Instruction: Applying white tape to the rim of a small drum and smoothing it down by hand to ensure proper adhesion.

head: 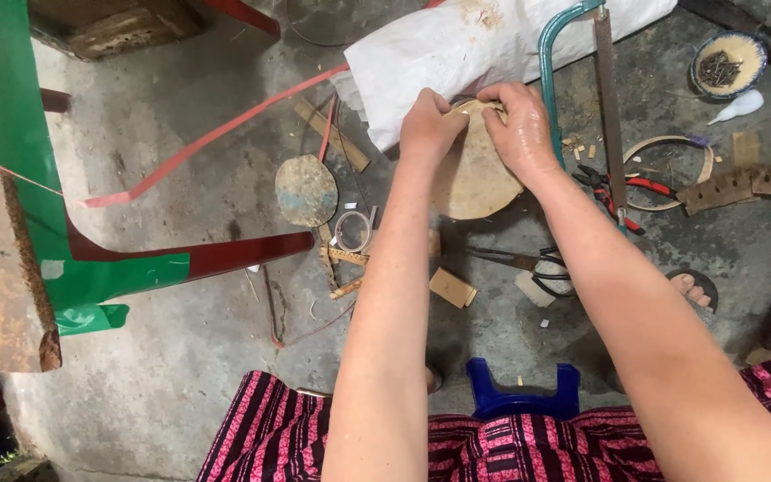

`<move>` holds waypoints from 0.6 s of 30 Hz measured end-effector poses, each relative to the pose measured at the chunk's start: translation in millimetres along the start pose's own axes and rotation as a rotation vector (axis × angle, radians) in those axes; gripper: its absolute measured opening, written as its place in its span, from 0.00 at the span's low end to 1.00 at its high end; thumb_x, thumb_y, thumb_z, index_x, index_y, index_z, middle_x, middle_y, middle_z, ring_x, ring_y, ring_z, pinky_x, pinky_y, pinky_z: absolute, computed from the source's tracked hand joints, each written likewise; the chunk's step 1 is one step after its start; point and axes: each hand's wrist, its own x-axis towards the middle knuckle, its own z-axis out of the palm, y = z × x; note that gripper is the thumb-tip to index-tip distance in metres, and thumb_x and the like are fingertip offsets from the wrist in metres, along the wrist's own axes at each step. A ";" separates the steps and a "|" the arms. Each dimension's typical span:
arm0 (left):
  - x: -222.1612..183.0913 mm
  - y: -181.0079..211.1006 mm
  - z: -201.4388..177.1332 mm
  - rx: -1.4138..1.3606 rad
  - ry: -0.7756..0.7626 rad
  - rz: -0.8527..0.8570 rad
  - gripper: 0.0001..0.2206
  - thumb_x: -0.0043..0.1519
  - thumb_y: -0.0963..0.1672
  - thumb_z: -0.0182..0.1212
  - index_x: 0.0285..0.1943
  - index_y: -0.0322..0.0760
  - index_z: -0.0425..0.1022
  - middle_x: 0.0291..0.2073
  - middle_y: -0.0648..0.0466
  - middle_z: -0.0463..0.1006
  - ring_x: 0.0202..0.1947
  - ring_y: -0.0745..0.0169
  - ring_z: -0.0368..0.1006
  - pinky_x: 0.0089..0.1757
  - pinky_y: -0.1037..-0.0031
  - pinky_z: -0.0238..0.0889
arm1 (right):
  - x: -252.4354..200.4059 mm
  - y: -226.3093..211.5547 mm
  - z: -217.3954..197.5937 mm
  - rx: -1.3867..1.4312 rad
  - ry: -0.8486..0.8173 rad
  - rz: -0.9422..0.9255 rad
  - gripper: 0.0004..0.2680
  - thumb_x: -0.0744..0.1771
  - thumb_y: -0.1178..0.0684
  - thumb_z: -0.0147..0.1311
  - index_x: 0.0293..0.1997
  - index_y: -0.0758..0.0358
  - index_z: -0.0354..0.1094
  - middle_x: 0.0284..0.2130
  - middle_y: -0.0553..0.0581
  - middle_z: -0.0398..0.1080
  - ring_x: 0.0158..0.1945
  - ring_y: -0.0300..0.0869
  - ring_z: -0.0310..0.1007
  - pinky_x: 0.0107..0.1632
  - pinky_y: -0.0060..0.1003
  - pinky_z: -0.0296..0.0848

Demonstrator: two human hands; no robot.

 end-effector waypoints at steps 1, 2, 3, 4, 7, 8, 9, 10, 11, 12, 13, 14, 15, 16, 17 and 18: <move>0.1 -0.1 0.2 -0.002 -0.001 0.000 0.12 0.49 0.46 0.67 0.35 0.39 0.69 0.24 0.54 0.75 0.27 0.59 0.73 0.36 0.72 0.70 | 0.3 1.2 0.4 -0.002 0.000 0.000 0.09 0.64 0.66 0.56 0.48 0.67 0.73 0.43 0.60 0.72 0.47 0.52 0.68 0.52 0.43 0.69; -0.5 -0.5 0.2 -0.005 -0.001 0.015 0.12 0.50 0.46 0.66 0.35 0.39 0.69 0.24 0.54 0.75 0.27 0.59 0.72 0.36 0.72 0.70 | -0.1 2.3 1.0 -0.003 0.004 -0.011 0.09 0.64 0.66 0.56 0.48 0.67 0.73 0.43 0.60 0.72 0.47 0.52 0.69 0.52 0.43 0.69; -1.1 -1.0 0.2 -0.009 -0.001 0.029 0.11 0.50 0.45 0.65 0.35 0.39 0.69 0.25 0.54 0.75 0.27 0.59 0.72 0.36 0.72 0.70 | -0.5 3.4 1.6 -0.003 0.009 -0.022 0.09 0.64 0.66 0.56 0.48 0.67 0.73 0.42 0.60 0.72 0.47 0.52 0.69 0.52 0.43 0.69; 0.2 -2.6 0.3 -0.010 0.000 0.030 0.11 0.50 0.45 0.65 0.35 0.39 0.69 0.25 0.54 0.75 0.27 0.59 0.72 0.36 0.72 0.70 | -0.2 2.8 1.3 -0.004 0.009 -0.024 0.09 0.64 0.66 0.56 0.48 0.67 0.73 0.42 0.60 0.72 0.47 0.52 0.69 0.52 0.43 0.69; 1.6 -6.7 0.5 -0.022 -0.011 0.047 0.09 0.51 0.44 0.65 0.36 0.37 0.71 0.27 0.53 0.76 0.29 0.58 0.74 0.38 0.72 0.71 | -0.8 0.2 0.9 -0.012 0.001 -0.001 0.09 0.64 0.66 0.56 0.48 0.67 0.73 0.42 0.60 0.72 0.47 0.51 0.68 0.51 0.42 0.69; 1.9 -6.4 1.0 -0.013 -0.006 0.050 0.11 0.51 0.45 0.67 0.35 0.38 0.70 0.26 0.54 0.75 0.28 0.59 0.73 0.37 0.72 0.70 | -0.7 -0.8 0.3 -0.010 0.003 -0.001 0.09 0.64 0.66 0.56 0.48 0.67 0.73 0.42 0.60 0.72 0.47 0.51 0.68 0.51 0.42 0.69; 2.2 -6.0 1.6 -0.003 0.000 0.053 0.12 0.50 0.46 0.69 0.35 0.39 0.70 0.25 0.55 0.75 0.27 0.60 0.72 0.36 0.73 0.70 | -0.6 -1.8 -0.3 -0.007 0.004 -0.002 0.09 0.64 0.66 0.56 0.48 0.67 0.73 0.42 0.60 0.72 0.47 0.51 0.69 0.52 0.42 0.69; 1.3 -3.7 1.2 -0.003 0.001 0.052 0.12 0.50 0.46 0.69 0.35 0.39 0.70 0.25 0.55 0.75 0.27 0.60 0.72 0.36 0.73 0.70 | -0.1 -1.6 -0.3 -0.007 0.003 -0.003 0.09 0.64 0.66 0.56 0.48 0.67 0.73 0.42 0.60 0.72 0.47 0.51 0.69 0.52 0.42 0.69; 0.4 -1.3 0.8 0.021 0.000 0.034 0.12 0.51 0.46 0.68 0.36 0.39 0.69 0.26 0.55 0.75 0.28 0.59 0.73 0.37 0.72 0.70 | 0.3 -1.5 -0.3 -0.010 0.000 0.000 0.09 0.64 0.66 0.56 0.48 0.67 0.73 0.42 0.60 0.72 0.47 0.51 0.68 0.52 0.42 0.69; -0.9 0.9 0.8 0.045 -0.001 0.016 0.12 0.51 0.46 0.67 0.37 0.40 0.69 0.27 0.54 0.76 0.30 0.58 0.74 0.38 0.70 0.70 | 0.1 -1.1 -0.5 -0.014 -0.003 0.003 0.09 0.64 0.66 0.56 0.48 0.68 0.73 0.42 0.60 0.72 0.47 0.51 0.68 0.51 0.42 0.69; -1.5 -0.6 1.0 0.045 -0.001 0.016 0.12 0.51 0.46 0.67 0.37 0.40 0.69 0.27 0.54 0.76 0.30 0.58 0.74 0.38 0.70 0.70 | -0.6 -0.6 -0.2 -0.014 -0.004 0.003 0.09 0.64 0.66 0.56 0.48 0.68 0.73 0.42 0.60 0.72 0.47 0.51 0.68 0.51 0.42 0.69; -1.3 -1.6 1.1 0.020 -0.007 0.028 0.12 0.51 0.45 0.67 0.37 0.40 0.69 0.27 0.53 0.76 0.30 0.57 0.74 0.38 0.71 0.70 | -0.5 0.1 0.0 -0.014 -0.002 -0.004 0.09 0.64 0.67 0.56 0.48 0.67 0.73 0.42 0.60 0.72 0.47 0.51 0.68 0.52 0.42 0.69; -0.9 -2.5 1.2 -0.004 -0.012 0.040 0.11 0.52 0.44 0.66 0.38 0.39 0.69 0.27 0.53 0.76 0.30 0.57 0.74 0.39 0.71 0.70 | -0.3 0.8 0.1 -0.014 0.000 -0.010 0.09 0.64 0.67 0.56 0.48 0.67 0.73 0.43 0.60 0.72 0.48 0.51 0.69 0.52 0.42 0.69; 1.1 -4.7 2.3 -0.005 -0.014 0.040 0.11 0.52 0.44 0.66 0.38 0.39 0.69 0.27 0.53 0.76 0.30 0.57 0.74 0.39 0.71 0.70 | -0.4 1.9 0.5 -0.015 0.000 -0.009 0.09 0.64 0.67 0.56 0.48 0.67 0.73 0.43 0.60 0.72 0.48 0.51 0.69 0.52 0.42 0.69; 3.1 -7.0 3.5 -0.001 -0.010 0.043 0.10 0.52 0.44 0.65 0.38 0.39 0.70 0.28 0.53 0.76 0.31 0.58 0.74 0.39 0.71 0.70 | -0.7 3.1 0.9 -0.012 0.005 -0.018 0.09 0.64 0.66 0.56 0.48 0.67 0.73 0.42 0.60 0.72 0.47 0.51 0.68 0.51 0.42 0.69; 5.4 -9.3 4.3 0.003 -0.006 0.047 0.10 0.53 0.44 0.65 0.39 0.38 0.70 0.29 0.54 0.76 0.31 0.58 0.74 0.39 0.71 0.70 | -0.4 4.2 1.7 -0.008 0.010 -0.029 0.09 0.64 0.66 0.57 0.48 0.67 0.73 0.42 0.60 0.72 0.47 0.51 0.68 0.51 0.42 0.69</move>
